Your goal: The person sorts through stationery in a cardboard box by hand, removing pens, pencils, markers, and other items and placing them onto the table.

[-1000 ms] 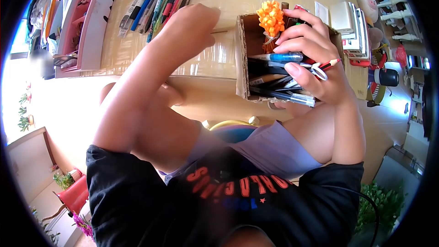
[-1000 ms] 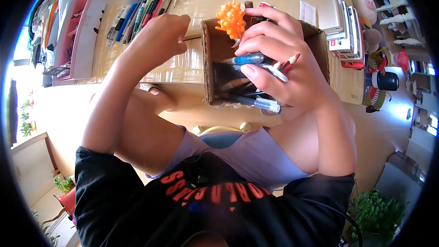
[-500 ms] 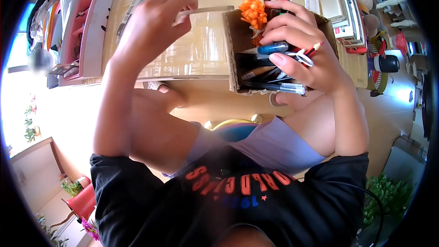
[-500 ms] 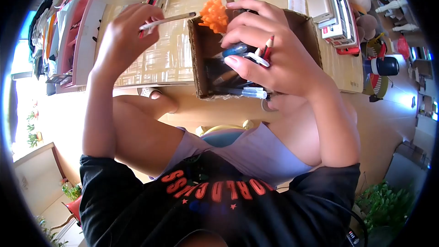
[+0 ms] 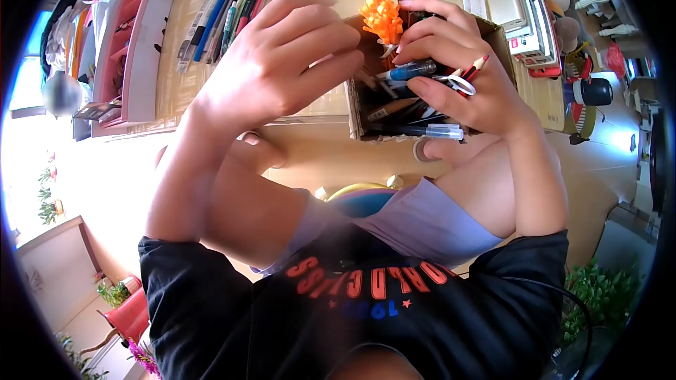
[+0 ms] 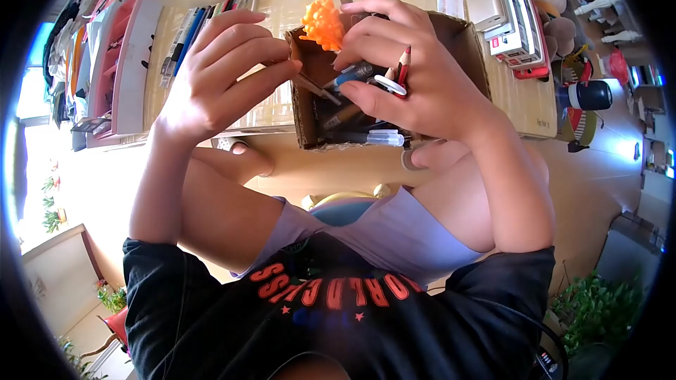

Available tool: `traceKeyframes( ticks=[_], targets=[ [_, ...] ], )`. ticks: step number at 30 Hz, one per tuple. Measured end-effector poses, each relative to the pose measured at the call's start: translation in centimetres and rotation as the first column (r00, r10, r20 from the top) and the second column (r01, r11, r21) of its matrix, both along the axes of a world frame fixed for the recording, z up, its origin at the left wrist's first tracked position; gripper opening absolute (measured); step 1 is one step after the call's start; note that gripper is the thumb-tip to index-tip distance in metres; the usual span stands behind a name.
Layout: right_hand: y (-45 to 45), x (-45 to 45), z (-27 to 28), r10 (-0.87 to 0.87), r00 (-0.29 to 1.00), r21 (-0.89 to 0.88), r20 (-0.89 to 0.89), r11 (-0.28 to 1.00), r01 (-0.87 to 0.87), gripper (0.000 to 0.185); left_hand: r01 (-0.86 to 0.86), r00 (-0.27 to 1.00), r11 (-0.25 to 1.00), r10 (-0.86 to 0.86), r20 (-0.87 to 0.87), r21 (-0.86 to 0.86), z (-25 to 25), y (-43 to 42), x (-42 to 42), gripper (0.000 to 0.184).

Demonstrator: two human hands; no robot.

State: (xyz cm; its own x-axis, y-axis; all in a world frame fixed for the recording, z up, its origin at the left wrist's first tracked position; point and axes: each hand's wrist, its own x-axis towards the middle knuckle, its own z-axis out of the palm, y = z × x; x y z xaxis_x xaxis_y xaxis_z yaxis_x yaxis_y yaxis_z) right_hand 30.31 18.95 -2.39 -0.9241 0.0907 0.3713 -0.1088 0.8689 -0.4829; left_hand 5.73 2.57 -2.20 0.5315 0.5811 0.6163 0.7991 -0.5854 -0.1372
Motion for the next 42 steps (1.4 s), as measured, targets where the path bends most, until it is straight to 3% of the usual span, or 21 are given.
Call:
traceKeyframes(
  ticks=[9, 16, 19, 22, 25, 29, 30, 33, 34, 37, 42],
  targets=[
    [0.1, 0.1, -0.1, 0.001, 1.000, 0.002, 0.005, 1.000, -0.001, 0.027, -0.015, 1.000, 0.999, 0.015, 0.013, 0.035, -0.7, 0.2, 1.6, 0.028],
    [0.1, 0.1, 0.1, 0.016, 1.000, 0.041, 0.010, 0.999, -0.016, 0.025, 0.127, 0.919, 0.949, -0.003, 0.394, -0.290, -1.4, -0.4, 3.1, 0.044],
    [0.1, 0.0, 0.0, 0.018, 1.000, 0.036, 0.010, 0.999, -0.018, 0.025, 0.171, 0.890, 0.896, 0.038, 0.455, -0.410, -1.0, -0.6, 2.8, 0.047],
    [0.1, 0.0, 0.1, 0.015, 1.000, 0.026, 0.012, 1.000, -0.016, 0.025, 0.222, 0.710, 0.808, 0.250, 0.659, -0.545, -1.2, -1.2, 3.5, 0.045],
    [0.1, 0.0, 0.1, 0.015, 1.000, 0.015, 0.017, 1.000, -0.015, 0.026, 0.310, 0.604, 0.799, 0.253, 0.756, -0.515, -0.8, -1.1, 3.5, 0.044],
    [0.1, 0.1, 0.2, 0.011, 1.000, 0.027, 0.022, 1.000, -0.012, 0.028, -0.138, 0.719, 0.898, 0.381, 0.582, -0.417, -0.5, -0.8, 2.8, 0.018],
    [0.1, 0.1, 0.1, 0.009, 1.000, 0.029, 0.023, 1.000, -0.010, 0.028, -0.199, 0.689, 0.882, 0.436, 0.579, -0.427, -0.7, -0.8, 2.8, 0.010],
    [0.2, 0.0, 0.1, 0.003, 1.000, 0.034, 0.025, 0.999, -0.004, 0.029, -0.392, 0.822, 0.864, 0.484, 0.301, -0.316, -1.2, -0.5, 2.8, 0.016],
    [0.2, 0.0, 0.1, 0.004, 1.000, 0.035, 0.026, 0.999, -0.005, 0.029, -0.393, 0.800, 0.834, 0.518, 0.302, -0.388, -1.3, -0.4, 3.1, 0.016],
    [0.2, -0.2, 0.2, 0.009, 1.000, 0.040, 0.026, 0.999, -0.011, 0.029, -0.441, 0.826, 0.826, 0.527, 0.202, -0.350, -0.5, 0.0, 4.4, 0.012],
    [0.4, -0.1, 0.0, 0.022, 1.000, 0.035, 0.009, 0.999, -0.022, 0.028, -0.526, 0.812, 0.713, 0.583, -0.025, -0.464, -2.0, 1.3, 4.9, 0.032]
  ],
)
